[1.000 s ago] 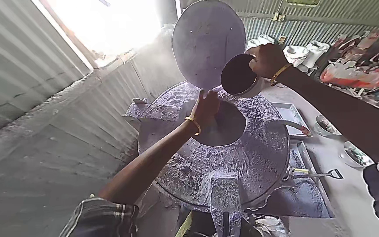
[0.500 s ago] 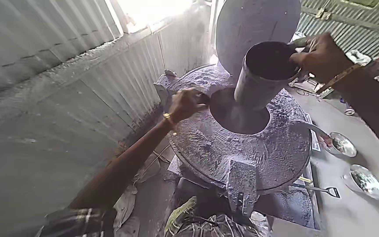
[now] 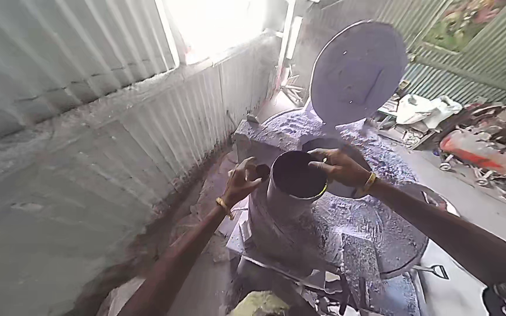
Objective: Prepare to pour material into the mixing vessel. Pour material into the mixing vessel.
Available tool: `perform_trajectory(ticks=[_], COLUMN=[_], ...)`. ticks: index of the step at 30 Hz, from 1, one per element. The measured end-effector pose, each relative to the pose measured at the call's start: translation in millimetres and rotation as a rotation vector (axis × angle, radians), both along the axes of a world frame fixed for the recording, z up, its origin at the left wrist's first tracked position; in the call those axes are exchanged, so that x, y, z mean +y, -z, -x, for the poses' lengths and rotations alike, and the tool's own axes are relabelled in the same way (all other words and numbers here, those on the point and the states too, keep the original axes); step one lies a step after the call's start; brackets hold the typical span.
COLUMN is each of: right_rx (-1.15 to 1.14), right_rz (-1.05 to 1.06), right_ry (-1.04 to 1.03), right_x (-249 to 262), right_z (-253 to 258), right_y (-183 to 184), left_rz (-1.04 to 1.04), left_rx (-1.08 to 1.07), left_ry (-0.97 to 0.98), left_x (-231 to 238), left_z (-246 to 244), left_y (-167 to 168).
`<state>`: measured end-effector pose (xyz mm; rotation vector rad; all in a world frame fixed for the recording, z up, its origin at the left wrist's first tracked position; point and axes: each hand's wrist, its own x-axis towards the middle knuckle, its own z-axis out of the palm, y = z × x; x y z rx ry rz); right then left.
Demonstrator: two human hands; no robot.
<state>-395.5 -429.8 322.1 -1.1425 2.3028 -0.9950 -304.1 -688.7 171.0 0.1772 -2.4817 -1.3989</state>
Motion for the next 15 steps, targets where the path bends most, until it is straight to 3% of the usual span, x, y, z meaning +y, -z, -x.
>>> perform_trajectory(ticks=[3,5,7,10,15], right_rx=[0.324,0.674,0.865,0.925,0.903], right_rz=[-0.248,-0.277,-0.285,-0.257,-0.308], right_ry=[0.114,0.338,0.500,0.553,0.508], right_x=[6,9,9,4,-1], right_z=[29,82,143,212,276], right_y=[-49,-84,-121,-143,-161], left_rz=[0.007,-0.005,-0.006,-0.114,-0.267], left_rx=[0.023,0.030,0.035,0.011,0.073], left_ry=[-0.038,-0.058,-0.082,-0.121,-0.174], left_x=[1,2,5,26,38], left_z=[-11,-22,-26,-29,-32], left_y=[-6,-11,-16,-11,-4])
